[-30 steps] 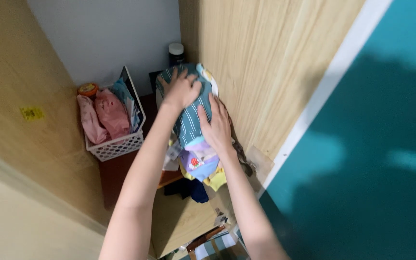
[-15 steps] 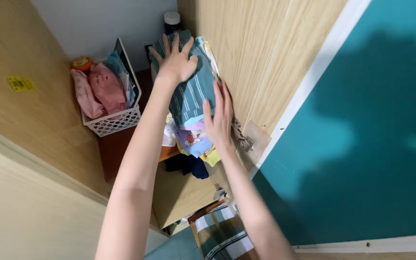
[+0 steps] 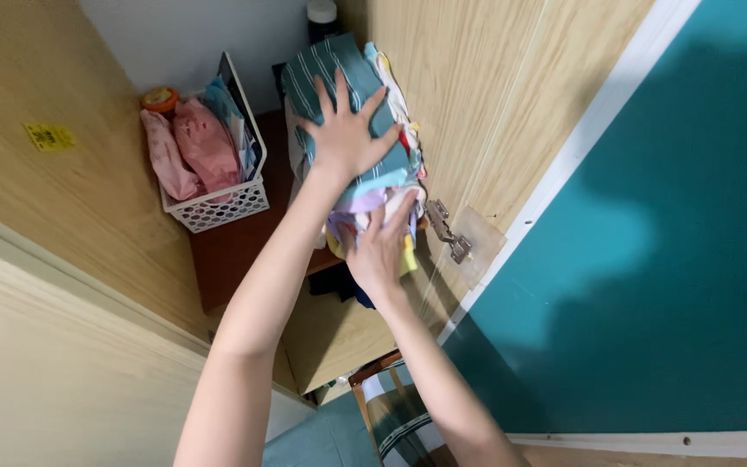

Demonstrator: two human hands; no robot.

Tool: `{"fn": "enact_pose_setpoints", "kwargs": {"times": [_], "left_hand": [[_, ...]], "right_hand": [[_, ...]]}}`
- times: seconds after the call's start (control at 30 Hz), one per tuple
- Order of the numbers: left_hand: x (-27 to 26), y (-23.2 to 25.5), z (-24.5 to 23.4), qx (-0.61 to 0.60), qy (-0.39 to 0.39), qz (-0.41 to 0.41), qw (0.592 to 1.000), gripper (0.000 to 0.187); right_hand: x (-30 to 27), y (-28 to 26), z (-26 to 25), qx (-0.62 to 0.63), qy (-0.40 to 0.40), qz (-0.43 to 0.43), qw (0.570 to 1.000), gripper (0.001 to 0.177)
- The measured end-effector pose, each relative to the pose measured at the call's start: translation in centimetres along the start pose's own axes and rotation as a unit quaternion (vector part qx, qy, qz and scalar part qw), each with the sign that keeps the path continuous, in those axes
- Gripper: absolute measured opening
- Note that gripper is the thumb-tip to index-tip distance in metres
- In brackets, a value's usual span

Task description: Fold various articles of clothing on a bed and place them into a closet.

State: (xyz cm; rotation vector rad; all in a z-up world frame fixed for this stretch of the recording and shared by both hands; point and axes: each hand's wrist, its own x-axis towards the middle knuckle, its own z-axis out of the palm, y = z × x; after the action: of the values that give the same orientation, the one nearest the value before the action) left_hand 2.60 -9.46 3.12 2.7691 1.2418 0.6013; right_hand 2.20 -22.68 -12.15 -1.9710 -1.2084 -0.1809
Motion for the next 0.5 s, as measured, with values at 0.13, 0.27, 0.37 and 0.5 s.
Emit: {"fn": "enact_pose_setpoints", "kwargs": {"times": [0.13, 0.27, 0.37, 0.5], "left_hand": [[2.5, -0.5, 0.2, 0.036, -0.034, 0.004, 0.999, 0.078], [2.8, -0.8, 0.6, 0.042, -0.043, 0.001, 0.998, 0.079], [2.0, -0.9, 1.1, 0.029, -0.026, -0.004, 0.999, 0.079], [2.4, -1.1, 1.7, 0.023, -0.002, -0.002, 1.0, 0.079]], "right_hand": [[2.0, -2.3, 1.3, 0.035, -0.058, 0.077, 0.995, 0.095], [2.0, -3.6, 1.0, 0.126, 0.096, 0.022, 0.987, 0.115], [-0.1, -3.2, -2.3, 0.156, 0.071, -0.011, 0.985, 0.108], [-4.7, -1.3, -3.4, -0.008, 0.091, -0.046, 0.995, 0.099]]}}
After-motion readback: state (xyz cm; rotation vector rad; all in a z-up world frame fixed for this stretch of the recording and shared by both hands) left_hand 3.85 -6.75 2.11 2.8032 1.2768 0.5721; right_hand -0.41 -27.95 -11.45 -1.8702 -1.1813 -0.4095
